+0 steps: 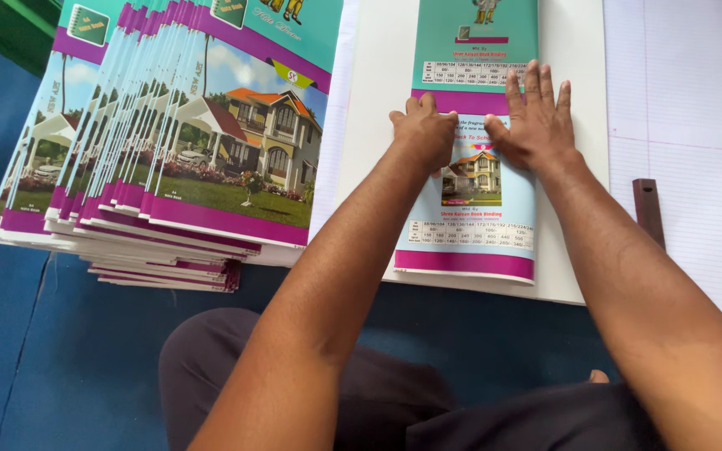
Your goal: The person sits on the floor and repeatedly folds a printed cover sheet onto a blank white sheet, then uses a small rectangular tool to press the fold. The person repeats this folding and pressing cycle multiple times on the same stack of papers.
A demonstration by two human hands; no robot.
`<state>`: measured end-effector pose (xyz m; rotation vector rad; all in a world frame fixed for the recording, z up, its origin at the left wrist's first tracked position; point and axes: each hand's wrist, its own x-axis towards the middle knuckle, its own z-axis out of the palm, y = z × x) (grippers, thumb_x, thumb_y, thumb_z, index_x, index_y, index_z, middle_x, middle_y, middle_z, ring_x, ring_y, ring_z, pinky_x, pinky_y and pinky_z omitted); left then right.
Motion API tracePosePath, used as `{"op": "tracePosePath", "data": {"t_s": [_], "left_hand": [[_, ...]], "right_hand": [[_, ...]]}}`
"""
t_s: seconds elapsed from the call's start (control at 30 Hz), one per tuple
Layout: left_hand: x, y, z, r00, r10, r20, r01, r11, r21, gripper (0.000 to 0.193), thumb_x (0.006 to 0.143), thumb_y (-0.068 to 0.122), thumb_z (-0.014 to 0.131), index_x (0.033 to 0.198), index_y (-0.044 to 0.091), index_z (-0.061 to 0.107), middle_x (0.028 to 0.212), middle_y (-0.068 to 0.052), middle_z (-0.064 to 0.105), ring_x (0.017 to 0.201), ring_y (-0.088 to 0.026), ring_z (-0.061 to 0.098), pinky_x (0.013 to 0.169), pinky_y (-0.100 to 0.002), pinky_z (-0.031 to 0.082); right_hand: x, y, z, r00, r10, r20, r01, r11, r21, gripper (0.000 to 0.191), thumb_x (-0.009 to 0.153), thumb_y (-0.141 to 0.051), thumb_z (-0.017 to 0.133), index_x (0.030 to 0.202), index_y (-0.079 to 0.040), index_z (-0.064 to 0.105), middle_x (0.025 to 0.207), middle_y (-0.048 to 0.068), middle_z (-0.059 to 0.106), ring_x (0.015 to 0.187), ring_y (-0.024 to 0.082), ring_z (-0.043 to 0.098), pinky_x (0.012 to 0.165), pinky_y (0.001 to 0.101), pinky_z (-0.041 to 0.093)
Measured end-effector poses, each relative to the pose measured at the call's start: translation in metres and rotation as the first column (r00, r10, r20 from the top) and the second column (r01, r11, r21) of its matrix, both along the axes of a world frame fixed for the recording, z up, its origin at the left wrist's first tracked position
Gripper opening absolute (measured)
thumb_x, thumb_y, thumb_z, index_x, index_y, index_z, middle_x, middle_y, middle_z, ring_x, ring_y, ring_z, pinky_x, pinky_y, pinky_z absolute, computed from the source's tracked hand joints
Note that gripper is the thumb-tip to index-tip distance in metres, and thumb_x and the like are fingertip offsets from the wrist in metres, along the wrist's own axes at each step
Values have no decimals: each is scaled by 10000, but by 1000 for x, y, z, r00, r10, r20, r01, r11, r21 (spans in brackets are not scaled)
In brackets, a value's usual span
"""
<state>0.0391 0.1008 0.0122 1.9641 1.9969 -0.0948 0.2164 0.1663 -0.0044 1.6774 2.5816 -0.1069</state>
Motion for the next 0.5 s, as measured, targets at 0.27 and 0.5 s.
{"op": "tracePosePath", "data": {"t_s": [0.27, 0.5], "left_hand": [[3, 2, 2, 998, -29, -54, 27, 999, -47, 977, 656, 215, 945, 1509, 292, 475, 1465, -147, 433, 1371, -351, 396, 1086, -578, 389], [2, -1, 8, 998, -30, -51, 27, 998, -51, 1002, 645, 220, 949, 1516, 290, 459, 1500, -142, 400, 1398, -355, 363, 1090, -599, 379]], "right_hand": [[5, -3, -14, 994, 8, -108, -10, 1000, -17, 887, 960, -633, 247, 1641, -91, 74, 1705, 207, -28, 1582, 307, -60, 1245, 529, -80], [8, 0, -18, 987, 11, -158, -14, 1000, -19, 900, 969, -610, 311, 1624, -28, 107, 1708, 209, 41, 1587, 319, 2, 1247, 542, -69]]}}
